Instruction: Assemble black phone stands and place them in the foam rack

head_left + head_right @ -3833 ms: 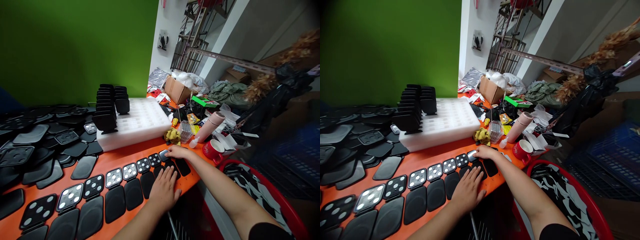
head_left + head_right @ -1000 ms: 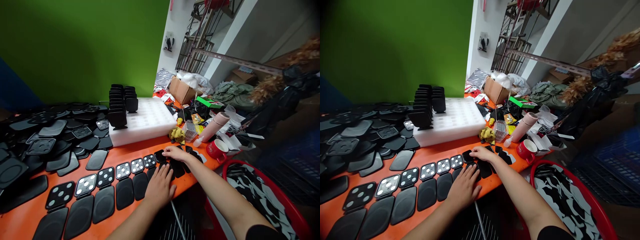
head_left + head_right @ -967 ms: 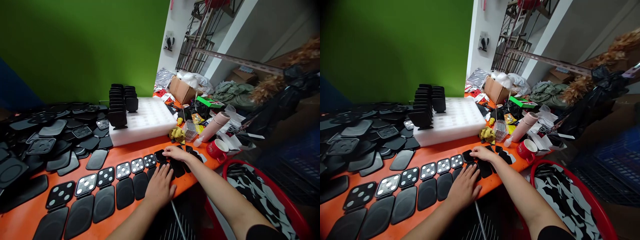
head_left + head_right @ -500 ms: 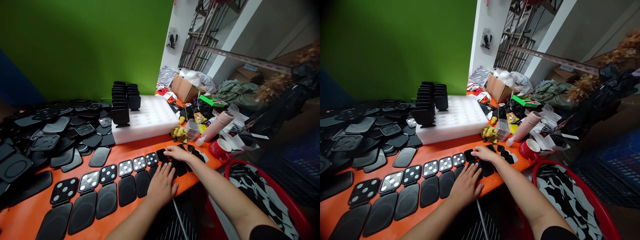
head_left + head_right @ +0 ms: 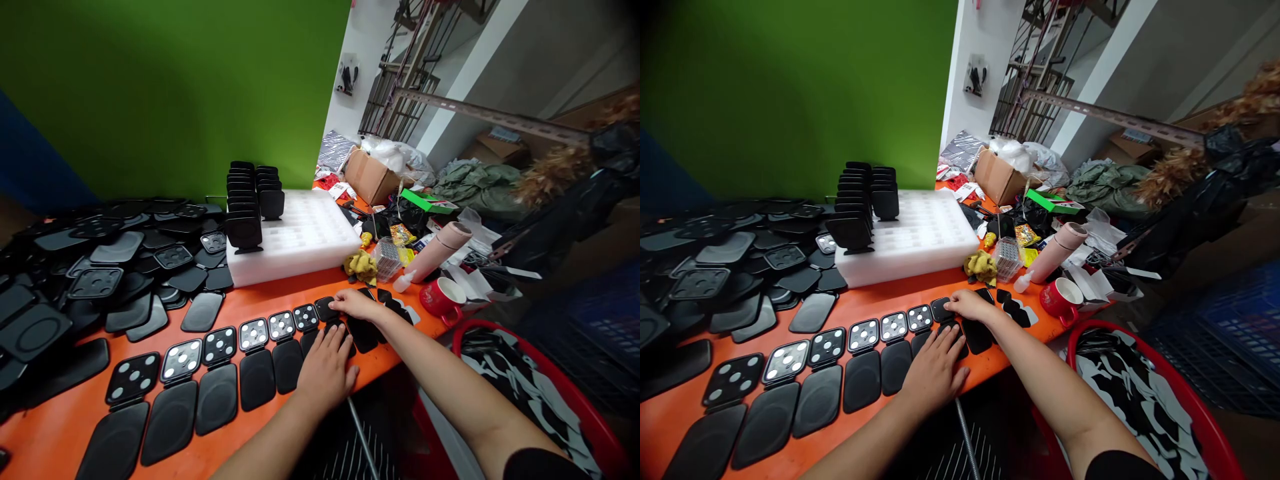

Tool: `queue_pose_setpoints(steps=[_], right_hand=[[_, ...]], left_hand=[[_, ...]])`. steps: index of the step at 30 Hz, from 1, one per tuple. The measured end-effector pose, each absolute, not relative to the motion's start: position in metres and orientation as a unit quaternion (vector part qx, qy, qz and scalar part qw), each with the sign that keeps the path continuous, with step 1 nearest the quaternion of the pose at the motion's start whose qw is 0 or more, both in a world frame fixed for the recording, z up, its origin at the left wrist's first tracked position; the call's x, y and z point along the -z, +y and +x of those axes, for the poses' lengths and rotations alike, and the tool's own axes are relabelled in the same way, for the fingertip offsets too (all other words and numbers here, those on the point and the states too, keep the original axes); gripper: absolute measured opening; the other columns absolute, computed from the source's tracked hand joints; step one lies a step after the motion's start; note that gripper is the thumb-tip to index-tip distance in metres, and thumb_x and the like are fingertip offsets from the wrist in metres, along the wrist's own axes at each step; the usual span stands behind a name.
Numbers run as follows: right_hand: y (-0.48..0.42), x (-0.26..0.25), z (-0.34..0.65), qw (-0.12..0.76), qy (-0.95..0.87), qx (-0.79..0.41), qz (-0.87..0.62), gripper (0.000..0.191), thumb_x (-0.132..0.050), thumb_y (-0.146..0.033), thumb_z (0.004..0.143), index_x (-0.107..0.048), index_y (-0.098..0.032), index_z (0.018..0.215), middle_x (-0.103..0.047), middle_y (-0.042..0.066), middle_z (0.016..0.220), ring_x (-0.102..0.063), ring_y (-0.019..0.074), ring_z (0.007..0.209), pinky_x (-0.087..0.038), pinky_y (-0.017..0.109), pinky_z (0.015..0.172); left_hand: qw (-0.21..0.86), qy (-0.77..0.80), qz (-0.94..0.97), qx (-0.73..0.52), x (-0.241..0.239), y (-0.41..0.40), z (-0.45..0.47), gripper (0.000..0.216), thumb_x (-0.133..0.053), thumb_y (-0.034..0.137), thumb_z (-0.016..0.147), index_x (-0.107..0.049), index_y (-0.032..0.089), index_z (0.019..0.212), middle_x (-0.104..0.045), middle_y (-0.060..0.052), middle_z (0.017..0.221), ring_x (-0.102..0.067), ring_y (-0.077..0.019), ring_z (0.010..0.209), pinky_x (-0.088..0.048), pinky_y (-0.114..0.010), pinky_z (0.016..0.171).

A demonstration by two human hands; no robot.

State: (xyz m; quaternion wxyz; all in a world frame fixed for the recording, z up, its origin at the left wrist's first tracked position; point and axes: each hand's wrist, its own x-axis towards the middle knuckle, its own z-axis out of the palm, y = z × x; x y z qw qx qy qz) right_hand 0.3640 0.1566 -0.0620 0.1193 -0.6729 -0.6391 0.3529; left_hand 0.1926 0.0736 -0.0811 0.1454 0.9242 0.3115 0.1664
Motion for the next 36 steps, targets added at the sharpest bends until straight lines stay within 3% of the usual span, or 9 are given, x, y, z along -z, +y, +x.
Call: queue_pose_setpoints(steps=[14, 20, 23, 27, 30, 36], right_hand=[[0.167, 0.046, 0.351, -0.008, -0.670, -0.254, -0.697, 0.025, -0.054, -0.040, 0.072, -0.057, -0.017, 0.062, -0.058, 0.002, 0.058, -0.049, 0.0133, 0.053, -0.029, 0.024, 0.048], [0.168, 0.040, 0.345, -0.036, -0.681, -0.178, -0.709, 0.039, -0.056, -0.052, 0.071, -0.064, -0.014, 0.070, -0.065, 0.014, 0.074, -0.058, 0.0258, 0.076, -0.039, 0.030, 0.064], [0.151, 0.035, 0.343, -0.019, -0.682, -0.141, -0.717, 0.039, -0.044, -0.045, 0.082, -0.064, -0.012, 0.087, -0.065, 0.017, 0.087, -0.058, 0.0275, 0.087, -0.040, 0.035, 0.075], [0.118, 0.031, 0.336, 0.023, -0.734, -0.140, -0.664, 0.036, -0.032, -0.035, 0.090, -0.058, -0.019, 0.110, -0.058, 0.007, 0.116, -0.049, 0.0182, 0.109, -0.034, 0.029, 0.094], [0.105, 0.036, 0.331, 0.058, -0.786, -0.158, -0.595, 0.041, -0.033, -0.037, 0.090, -0.046, -0.020, 0.125, -0.040, 0.003, 0.136, -0.033, 0.0159, 0.125, -0.023, 0.029, 0.104], [0.113, 0.044, 0.335, 0.046, -0.798, -0.194, -0.569, 0.051, -0.027, -0.044, 0.090, -0.035, -0.018, 0.133, -0.032, 0.006, 0.140, -0.026, 0.0190, 0.130, -0.018, 0.039, 0.106]], left_hand=[[0.155, 0.314, 0.922, -0.163, 0.083, 0.074, 0.192, 0.052, -0.037, 0.047, 0.084, -0.041, 0.019, 0.128, -0.035, -0.009, 0.138, -0.029, -0.0261, 0.127, -0.020, -0.045, 0.105], [0.151, 0.316, 0.923, -0.158, 0.083, 0.074, 0.193, 0.052, -0.037, 0.047, 0.084, -0.041, 0.019, 0.128, -0.036, -0.009, 0.138, -0.029, -0.0261, 0.127, -0.020, -0.045, 0.105], [0.152, 0.314, 0.923, -0.161, 0.083, 0.074, 0.193, 0.052, -0.038, 0.046, 0.084, -0.041, 0.018, 0.128, -0.036, -0.009, 0.138, -0.029, -0.0261, 0.127, -0.021, -0.045, 0.105], [0.154, 0.314, 0.922, -0.164, 0.080, 0.074, 0.194, 0.053, -0.040, 0.045, 0.083, -0.041, 0.017, 0.127, -0.040, -0.011, 0.135, -0.031, -0.0261, 0.126, -0.022, -0.045, 0.104], [0.153, 0.313, 0.923, -0.164, 0.078, 0.075, 0.195, 0.052, -0.044, 0.043, 0.081, -0.043, 0.015, 0.125, -0.046, -0.012, 0.129, -0.033, -0.0271, 0.124, -0.021, -0.045, 0.105], [0.148, 0.309, 0.924, -0.169, 0.077, 0.077, 0.195, 0.052, -0.048, 0.041, 0.079, -0.044, 0.016, 0.124, -0.048, -0.012, 0.127, -0.035, -0.0279, 0.123, -0.022, -0.046, 0.104]])
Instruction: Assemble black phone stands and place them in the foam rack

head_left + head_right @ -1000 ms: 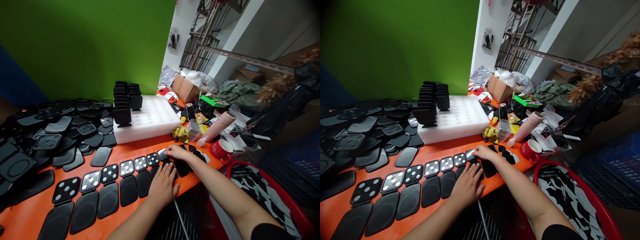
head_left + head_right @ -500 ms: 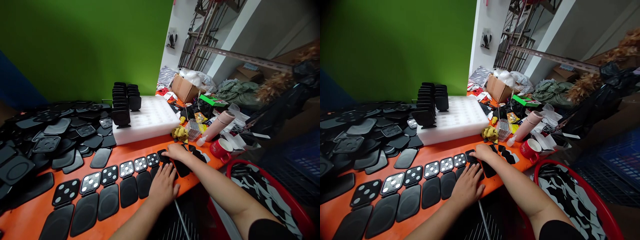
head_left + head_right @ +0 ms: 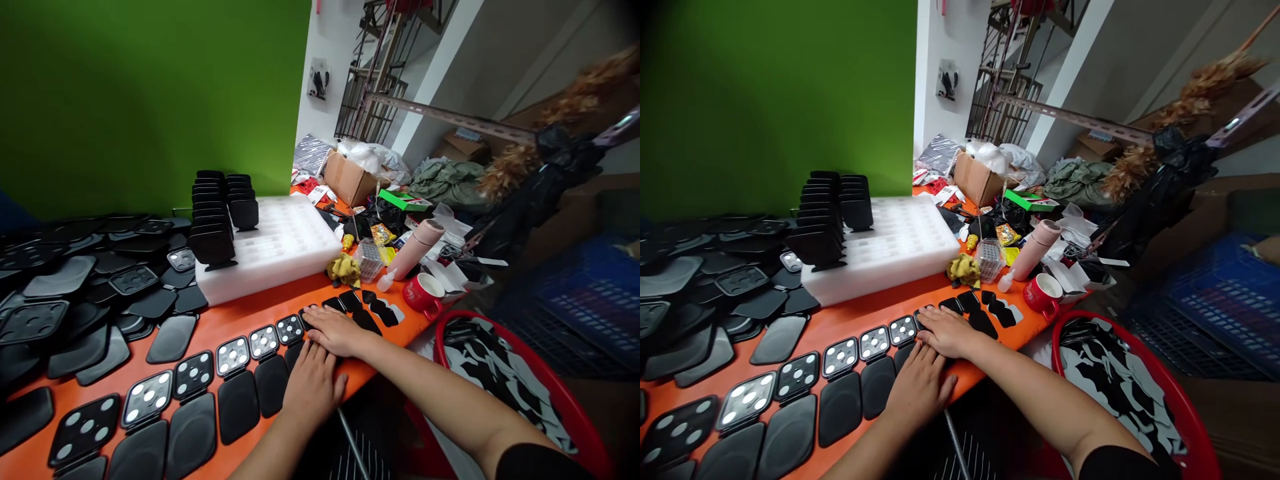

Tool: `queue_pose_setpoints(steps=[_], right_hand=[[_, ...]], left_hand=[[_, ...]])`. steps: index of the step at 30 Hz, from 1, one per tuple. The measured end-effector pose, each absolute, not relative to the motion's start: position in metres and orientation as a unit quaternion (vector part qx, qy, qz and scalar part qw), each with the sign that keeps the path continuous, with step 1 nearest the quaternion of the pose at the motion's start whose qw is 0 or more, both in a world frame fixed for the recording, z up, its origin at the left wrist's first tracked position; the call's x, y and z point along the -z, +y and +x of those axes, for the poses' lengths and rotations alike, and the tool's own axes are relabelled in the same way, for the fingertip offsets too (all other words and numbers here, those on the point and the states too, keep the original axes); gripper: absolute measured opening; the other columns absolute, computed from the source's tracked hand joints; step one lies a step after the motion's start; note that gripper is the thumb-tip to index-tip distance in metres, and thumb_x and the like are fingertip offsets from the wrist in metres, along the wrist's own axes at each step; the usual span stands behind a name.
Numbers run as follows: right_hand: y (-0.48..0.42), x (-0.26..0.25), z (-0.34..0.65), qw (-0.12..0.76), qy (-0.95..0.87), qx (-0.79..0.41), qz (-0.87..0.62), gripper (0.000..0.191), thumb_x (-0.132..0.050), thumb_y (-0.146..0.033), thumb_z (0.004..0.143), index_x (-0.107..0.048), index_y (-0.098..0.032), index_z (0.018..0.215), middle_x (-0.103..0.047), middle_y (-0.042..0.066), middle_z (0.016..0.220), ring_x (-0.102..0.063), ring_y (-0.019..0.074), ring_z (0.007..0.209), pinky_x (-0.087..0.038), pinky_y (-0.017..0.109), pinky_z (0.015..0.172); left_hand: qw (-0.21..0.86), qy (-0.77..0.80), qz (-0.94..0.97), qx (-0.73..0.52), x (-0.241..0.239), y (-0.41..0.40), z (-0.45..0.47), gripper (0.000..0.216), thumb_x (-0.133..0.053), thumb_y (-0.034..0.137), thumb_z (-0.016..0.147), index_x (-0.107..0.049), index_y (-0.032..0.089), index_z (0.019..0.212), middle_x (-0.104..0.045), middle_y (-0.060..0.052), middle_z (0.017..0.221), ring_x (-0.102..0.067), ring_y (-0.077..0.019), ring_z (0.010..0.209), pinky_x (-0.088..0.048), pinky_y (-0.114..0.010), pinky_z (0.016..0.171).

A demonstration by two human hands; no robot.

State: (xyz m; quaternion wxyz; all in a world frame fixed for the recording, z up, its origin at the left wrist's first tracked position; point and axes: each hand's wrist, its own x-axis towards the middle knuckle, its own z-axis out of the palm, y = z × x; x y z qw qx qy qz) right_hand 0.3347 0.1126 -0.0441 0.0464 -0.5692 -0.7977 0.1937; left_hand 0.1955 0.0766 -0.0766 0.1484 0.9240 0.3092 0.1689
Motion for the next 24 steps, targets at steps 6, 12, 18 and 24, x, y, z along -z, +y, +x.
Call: queue_pose_setpoints(steps=[6, 12, 18, 24], right_hand=[[0.113, 0.038, 0.336, 0.046, -0.805, -0.195, -0.558, 0.043, -0.022, -0.035, 0.092, -0.045, -0.021, 0.127, -0.041, 0.005, 0.135, -0.034, 0.0187, 0.125, -0.019, 0.043, 0.105], [0.118, 0.038, 0.337, 0.094, -0.799, -0.188, -0.563, 0.040, -0.027, -0.031, 0.091, -0.053, -0.018, 0.119, -0.052, 0.005, 0.126, -0.044, 0.0160, 0.118, -0.031, 0.030, 0.100], [0.116, 0.048, 0.330, 0.078, -0.767, -0.122, -0.626, 0.040, -0.032, -0.026, 0.089, -0.045, -0.017, 0.125, -0.047, 0.006, 0.128, -0.043, 0.0177, 0.116, -0.033, 0.030, 0.098], [0.124, 0.052, 0.324, 0.045, -0.770, -0.109, -0.627, 0.041, -0.039, -0.014, 0.081, -0.049, -0.018, 0.121, -0.052, 0.009, 0.119, -0.044, 0.0217, 0.108, -0.039, 0.033, 0.090]], left_hand=[[0.142, 0.313, 0.924, -0.166, 0.077, 0.077, 0.197, 0.051, -0.046, 0.042, 0.079, -0.046, 0.015, 0.123, -0.048, -0.012, 0.128, -0.036, -0.0285, 0.123, -0.026, -0.047, 0.102], [0.135, 0.307, 0.927, -0.166, 0.075, 0.077, 0.197, 0.051, -0.044, 0.043, 0.080, -0.046, 0.016, 0.124, -0.043, -0.012, 0.132, -0.032, -0.0282, 0.125, -0.026, -0.048, 0.102], [0.146, 0.313, 0.925, -0.158, 0.075, 0.077, 0.198, 0.051, -0.044, 0.042, 0.081, -0.046, 0.015, 0.124, -0.047, -0.012, 0.128, -0.035, -0.0280, 0.123, -0.025, -0.047, 0.102], [0.157, 0.314, 0.923, -0.159, 0.074, 0.078, 0.197, 0.049, -0.043, 0.042, 0.081, -0.048, 0.015, 0.121, -0.050, -0.012, 0.125, -0.038, -0.0273, 0.121, -0.026, -0.047, 0.102]])
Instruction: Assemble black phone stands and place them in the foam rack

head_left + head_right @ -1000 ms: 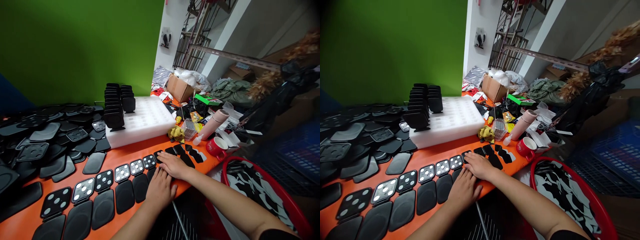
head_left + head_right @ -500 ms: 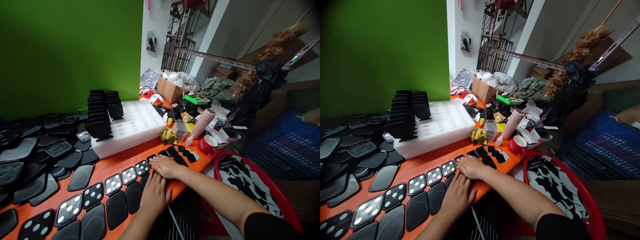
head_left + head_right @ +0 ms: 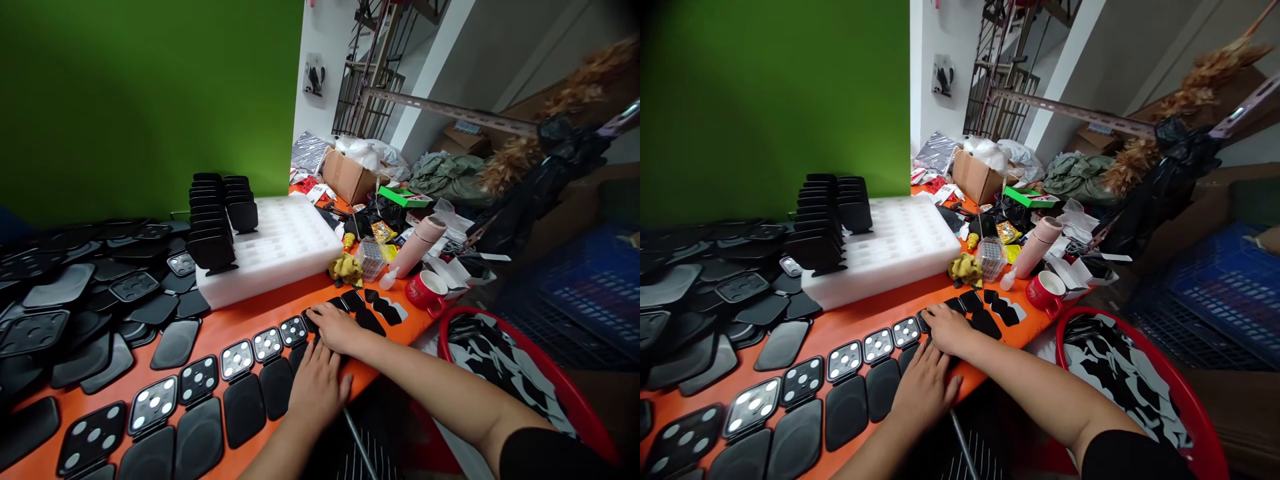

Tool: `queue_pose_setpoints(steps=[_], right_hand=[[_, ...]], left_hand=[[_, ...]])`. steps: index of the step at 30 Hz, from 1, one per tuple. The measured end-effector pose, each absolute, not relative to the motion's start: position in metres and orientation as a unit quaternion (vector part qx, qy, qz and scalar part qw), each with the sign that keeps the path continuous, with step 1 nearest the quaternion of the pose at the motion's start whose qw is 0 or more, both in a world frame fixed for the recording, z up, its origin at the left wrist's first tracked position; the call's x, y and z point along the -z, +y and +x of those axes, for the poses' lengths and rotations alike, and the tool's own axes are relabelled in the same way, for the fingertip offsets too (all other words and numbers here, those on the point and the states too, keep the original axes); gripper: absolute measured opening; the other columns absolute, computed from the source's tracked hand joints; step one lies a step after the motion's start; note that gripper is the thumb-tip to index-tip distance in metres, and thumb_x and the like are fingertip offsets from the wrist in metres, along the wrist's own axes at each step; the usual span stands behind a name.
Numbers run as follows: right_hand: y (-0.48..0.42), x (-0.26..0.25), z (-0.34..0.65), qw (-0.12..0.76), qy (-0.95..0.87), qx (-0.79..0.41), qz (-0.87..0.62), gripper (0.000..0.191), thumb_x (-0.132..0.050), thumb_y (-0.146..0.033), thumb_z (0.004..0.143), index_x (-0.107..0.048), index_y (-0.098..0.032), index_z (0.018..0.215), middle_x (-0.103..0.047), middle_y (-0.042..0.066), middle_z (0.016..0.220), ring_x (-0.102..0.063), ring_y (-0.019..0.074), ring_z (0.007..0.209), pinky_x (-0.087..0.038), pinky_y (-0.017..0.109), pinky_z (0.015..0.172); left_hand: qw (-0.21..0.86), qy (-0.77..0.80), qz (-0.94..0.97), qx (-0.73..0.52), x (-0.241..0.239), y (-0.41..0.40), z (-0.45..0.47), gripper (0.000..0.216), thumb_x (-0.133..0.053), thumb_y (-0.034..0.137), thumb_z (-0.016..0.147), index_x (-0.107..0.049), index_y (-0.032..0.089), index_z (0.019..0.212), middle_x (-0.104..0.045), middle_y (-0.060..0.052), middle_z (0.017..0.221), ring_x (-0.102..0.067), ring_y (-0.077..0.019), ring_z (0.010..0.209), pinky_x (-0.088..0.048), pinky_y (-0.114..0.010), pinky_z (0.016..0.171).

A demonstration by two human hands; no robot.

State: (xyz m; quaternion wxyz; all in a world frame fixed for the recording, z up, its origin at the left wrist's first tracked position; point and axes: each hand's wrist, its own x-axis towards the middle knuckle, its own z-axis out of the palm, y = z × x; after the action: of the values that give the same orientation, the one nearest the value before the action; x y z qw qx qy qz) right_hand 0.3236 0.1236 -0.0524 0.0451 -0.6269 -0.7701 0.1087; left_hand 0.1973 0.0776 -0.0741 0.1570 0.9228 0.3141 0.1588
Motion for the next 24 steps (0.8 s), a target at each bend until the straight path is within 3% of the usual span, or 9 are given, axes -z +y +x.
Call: queue_pose_setpoints(steps=[11, 18, 21, 24], right_hand=[[0.125, 0.046, 0.327, 0.045, -0.792, -0.108, -0.599, 0.033, -0.045, -0.017, 0.079, -0.059, -0.023, 0.109, -0.059, 0.003, 0.108, -0.051, 0.0187, 0.097, -0.041, 0.029, 0.083], [0.093, 0.024, 0.336, 0.133, -0.757, -0.092, -0.633, 0.031, -0.040, -0.020, 0.083, -0.059, -0.024, 0.108, -0.063, 0.001, 0.102, -0.055, 0.0163, 0.094, -0.041, 0.026, 0.082], [0.062, -0.003, 0.386, 0.221, -0.677, -0.053, -0.700, 0.029, -0.040, -0.026, 0.085, -0.058, -0.024, 0.108, -0.064, 0.001, 0.103, -0.055, 0.0155, 0.096, -0.039, 0.026, 0.087], [0.045, -0.037, 0.472, 0.209, -0.488, -0.003, -0.847, 0.029, -0.038, -0.032, 0.087, -0.057, -0.026, 0.108, -0.063, 0.000, 0.104, -0.057, 0.0145, 0.094, -0.042, 0.024, 0.081]], left_hand=[[0.116, 0.303, 0.932, -0.165, 0.074, 0.079, 0.199, 0.042, -0.045, 0.037, 0.081, -0.052, 0.015, 0.116, -0.056, -0.012, 0.118, -0.047, -0.0278, 0.113, -0.031, -0.047, 0.099], [0.039, 0.278, 0.944, -0.172, 0.089, 0.080, 0.196, 0.045, -0.042, 0.037, 0.084, -0.046, 0.015, 0.123, -0.051, -0.012, 0.125, -0.043, -0.0271, 0.117, -0.032, -0.046, 0.099], [0.018, 0.273, 0.946, -0.174, 0.096, 0.081, 0.196, 0.048, -0.041, 0.039, 0.084, -0.042, 0.018, 0.127, -0.042, -0.011, 0.134, -0.039, -0.0265, 0.121, -0.033, -0.046, 0.098], [-0.001, 0.275, 0.946, -0.174, 0.099, 0.083, 0.196, 0.048, -0.041, 0.040, 0.084, -0.042, 0.018, 0.127, -0.040, -0.010, 0.135, -0.039, -0.0258, 0.121, -0.034, -0.046, 0.097]])
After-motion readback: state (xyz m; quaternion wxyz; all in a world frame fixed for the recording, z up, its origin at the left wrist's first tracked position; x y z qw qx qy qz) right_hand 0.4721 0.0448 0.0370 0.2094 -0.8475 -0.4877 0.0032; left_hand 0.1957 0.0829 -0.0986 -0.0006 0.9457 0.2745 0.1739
